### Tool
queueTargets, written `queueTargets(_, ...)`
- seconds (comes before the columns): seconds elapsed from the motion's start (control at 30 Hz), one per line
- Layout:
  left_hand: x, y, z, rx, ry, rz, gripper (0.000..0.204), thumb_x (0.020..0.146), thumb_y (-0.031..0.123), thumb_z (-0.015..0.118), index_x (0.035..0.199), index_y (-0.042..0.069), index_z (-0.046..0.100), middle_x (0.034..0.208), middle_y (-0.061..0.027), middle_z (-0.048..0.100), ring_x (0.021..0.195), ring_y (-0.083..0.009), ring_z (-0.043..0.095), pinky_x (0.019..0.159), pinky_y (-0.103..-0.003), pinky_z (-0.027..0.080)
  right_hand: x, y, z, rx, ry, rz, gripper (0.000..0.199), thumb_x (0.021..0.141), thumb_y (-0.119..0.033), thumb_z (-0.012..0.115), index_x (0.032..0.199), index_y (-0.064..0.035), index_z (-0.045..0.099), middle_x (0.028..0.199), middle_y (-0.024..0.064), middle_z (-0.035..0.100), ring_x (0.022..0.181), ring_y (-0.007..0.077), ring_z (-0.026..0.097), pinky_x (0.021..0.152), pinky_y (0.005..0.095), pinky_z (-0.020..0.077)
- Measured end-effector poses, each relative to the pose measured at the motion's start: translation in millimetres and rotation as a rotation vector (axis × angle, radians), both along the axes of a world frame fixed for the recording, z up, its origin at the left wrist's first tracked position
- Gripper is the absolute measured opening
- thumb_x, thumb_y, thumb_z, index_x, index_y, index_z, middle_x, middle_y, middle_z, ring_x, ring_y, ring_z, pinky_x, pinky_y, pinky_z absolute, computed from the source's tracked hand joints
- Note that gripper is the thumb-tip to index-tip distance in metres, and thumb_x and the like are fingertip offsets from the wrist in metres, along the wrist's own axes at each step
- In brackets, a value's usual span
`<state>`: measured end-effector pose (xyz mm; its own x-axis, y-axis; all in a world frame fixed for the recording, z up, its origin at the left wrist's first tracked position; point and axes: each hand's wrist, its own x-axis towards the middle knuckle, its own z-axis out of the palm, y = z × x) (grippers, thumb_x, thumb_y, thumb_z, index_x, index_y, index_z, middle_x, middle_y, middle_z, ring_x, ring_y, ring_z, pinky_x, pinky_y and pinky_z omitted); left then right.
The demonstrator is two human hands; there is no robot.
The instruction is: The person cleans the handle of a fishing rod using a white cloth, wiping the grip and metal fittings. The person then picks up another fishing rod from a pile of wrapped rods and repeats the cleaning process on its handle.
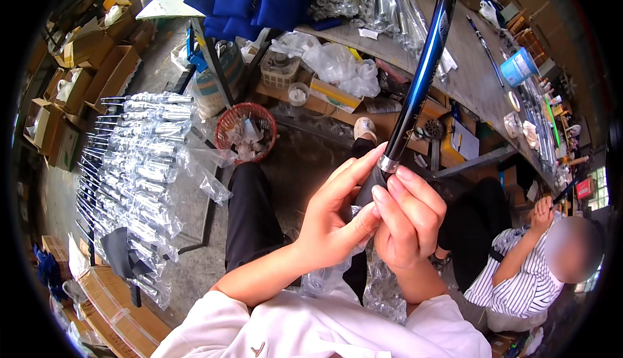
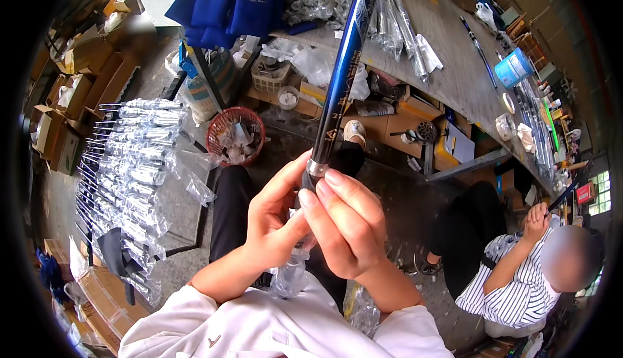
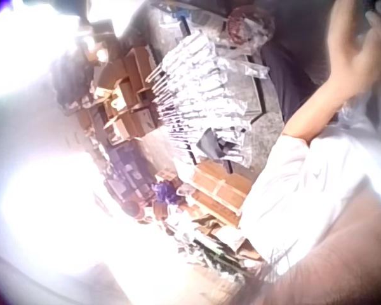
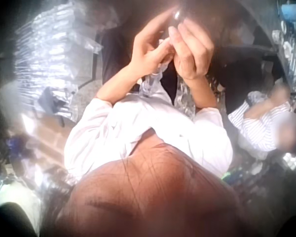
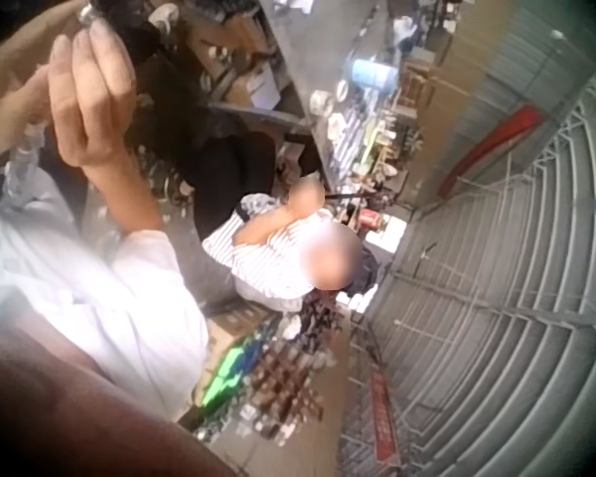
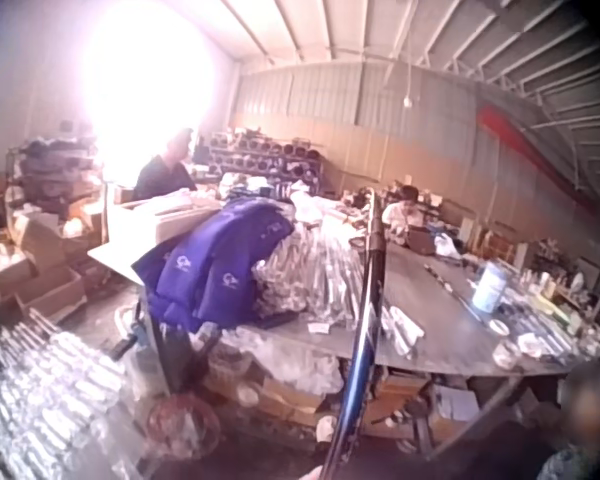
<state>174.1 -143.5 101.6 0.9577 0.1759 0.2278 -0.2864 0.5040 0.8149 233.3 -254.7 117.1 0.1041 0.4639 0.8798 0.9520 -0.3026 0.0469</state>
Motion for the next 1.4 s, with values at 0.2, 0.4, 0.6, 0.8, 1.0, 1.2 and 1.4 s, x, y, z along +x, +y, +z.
queueTargets(0.2, 3.9, 0.1, -4.1, -0.119, -0.045, -0.087, 0.055, 0.082, 0.006, 0.063, 0.131, -0.002, 0.039, 0.096, -0.0030, 0.042, 0.072, -0.0061, 0.049, 0.057, -0.019, 0.041, -3.0, -1.6, 6.1, 0.021, 0.255, 0.006, 0.028, 0.079, 0.007, 0.059, 0.107, 0.0021, 0.058, 0.095, 0.0127, 0.049, 0.088, 0.0272, 0.057, 0.072, 0.0309, 0.0491)
queueTargets(0.4, 8.5, 6.0, -5.2, -0.341, 0.052, -0.296, 0.058, 0.081, 0.010, 0.066, 0.131, -0.001, 0.040, 0.107, -0.0053, 0.051, 0.081, -0.0079, 0.051, 0.066, -0.021, 0.043, -1.4, 1.2, -5.6, 0.151, 0.336, 0.067, 0.029, 0.078, 0.010, 0.059, 0.107, 0.0038, 0.057, 0.096, 0.0138, 0.049, 0.088, 0.0275, 0.057, 0.074, 0.0328, 0.0499)
queueTargets(0.6, 15.8, 3.1, -10.2, -0.431, 0.053, -0.340, 0.059, 0.078, 0.017, 0.067, 0.128, 0.001, 0.041, 0.101, -0.0091, 0.057, 0.068, -0.0123, 0.057, 0.053, -0.023, 0.045, -0.4, 1.3, -7.5, 0.227, 0.368, 0.059, 0.029, 0.073, 0.011, 0.064, 0.100, 0.0014, 0.060, 0.096, 0.0119, 0.052, 0.086, 0.0255, 0.058, 0.071, 0.0303, 0.0495)
queueTargets(0.8, 18.9, -2.3, -14.2, -0.285, 0.038, -0.161, 0.044, 0.083, 0.013, 0.064, 0.120, 0.002, 0.043, 0.094, -0.0049, 0.053, 0.073, -0.0088, 0.053, 0.054, -0.021, 0.044, 2.6, -0.9, 0.3, 0.206, 0.541, 0.080, 0.017, 0.074, 0.006, 0.059, 0.091, 0.0020, 0.056, 0.094, 0.0135, 0.055, 0.086, 0.0266, 0.058, 0.073, 0.0329, 0.0481)
queueTargets(1.0, 17.2, -3.8, -10.0, 0.371, -0.291, 0.316, 0.041, 0.085, 0.005, 0.057, 0.125, 0.003, 0.046, 0.086, -0.0057, 0.050, 0.069, -0.0098, 0.048, 0.050, -0.021, 0.040, 15.1, -7.6, 15.5, 0.129, 0.641, 0.204, 0.013, 0.075, 0.004, 0.063, 0.086, 0.0004, 0.057, 0.092, 0.0120, 0.057, 0.085, 0.0252, 0.057, 0.072, 0.0317, 0.0474)
queueTargets(1.2, 23.0, -0.5, -16.7, 0.749, -0.318, 0.566, 0.050, 0.066, -0.006, 0.067, 0.115, 0.002, 0.058, 0.079, -0.0077, 0.054, 0.060, -0.0148, 0.053, 0.052, -0.024, 0.043, 25.7, -8.2, 2.2, 0.033, 0.302, 0.168, 0.017, 0.071, 0.007, 0.065, 0.087, 0.0022, 0.059, 0.097, 0.0107, 0.059, 0.087, 0.0278, 0.059, 0.070, 0.0330, 0.0505)
queueTargets(1.4, 25.5, -2.4, -26.9, 0.561, -0.331, 0.543, 0.043, 0.065, -0.003, 0.070, 0.105, -0.001, 0.057, 0.085, -0.0104, 0.061, 0.070, -0.0168, 0.060, 0.057, -0.024, 0.048, 31.0, -7.9, -13.5, 0.044, 0.148, 0.188, 0.026, 0.067, 0.003, 0.070, 0.093, 0.0031, 0.063, 0.102, 0.0121, 0.060, 0.092, 0.0282, 0.059, 0.071, 0.0324, 0.0526)
